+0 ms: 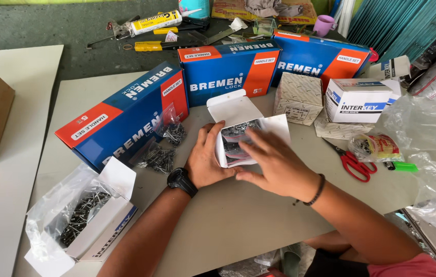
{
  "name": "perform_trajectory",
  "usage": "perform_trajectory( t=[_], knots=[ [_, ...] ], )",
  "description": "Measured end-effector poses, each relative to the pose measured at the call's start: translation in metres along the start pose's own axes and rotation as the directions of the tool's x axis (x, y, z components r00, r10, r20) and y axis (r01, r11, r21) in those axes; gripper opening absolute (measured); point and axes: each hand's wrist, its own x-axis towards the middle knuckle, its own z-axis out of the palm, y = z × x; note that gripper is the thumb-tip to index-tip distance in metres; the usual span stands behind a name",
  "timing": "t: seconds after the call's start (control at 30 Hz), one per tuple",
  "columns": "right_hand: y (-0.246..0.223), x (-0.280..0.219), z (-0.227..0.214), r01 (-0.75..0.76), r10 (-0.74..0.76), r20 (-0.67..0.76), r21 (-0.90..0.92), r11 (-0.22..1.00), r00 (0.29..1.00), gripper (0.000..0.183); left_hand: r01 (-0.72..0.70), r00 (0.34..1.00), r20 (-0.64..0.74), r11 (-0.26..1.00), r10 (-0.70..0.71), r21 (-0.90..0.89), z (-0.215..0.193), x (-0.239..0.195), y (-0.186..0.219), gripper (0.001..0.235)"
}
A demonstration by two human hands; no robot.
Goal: The person organizes several metal door handles and screws by placing them into small white boxes and larger blue boxes, then shifts a larger cardboard box containing metal hardware.
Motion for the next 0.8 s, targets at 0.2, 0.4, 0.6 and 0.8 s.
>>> perform_trajectory(
  t=[0.2,0.4,0.6,0.8],
  knots=[
    [0.001,-0.005,0.033,0.015,-0.011,0.060,-0.076,0.997,0.998,0.099,0.014,0.999,-0.036,0.996,-0.017,-0.085,-0.005,0.003,-0.001,0.125],
    [-0.006,0.002,0.036,0.069,-0.058,0.081,-0.133,0.989,0.995,0.099,-0.040,0.997,-0.067,0.999,0.039,-0.009,-0.001,0.000,-0.001,0.127],
    [-0.025,0.015,0.040,0.050,-0.047,0.184,-0.009,0.999,0.982,0.116,-0.107,0.991,-0.085,0.994,0.108,0.015,0.004,-0.001,-0.011,0.121],
    [-0.023,0.011,0.033,0.098,-0.092,0.180,-0.024,0.995,0.979,0.119,-0.105,0.993,-0.050,0.994,0.106,0.036,0.000,-0.001,-0.005,0.125]
  ],
)
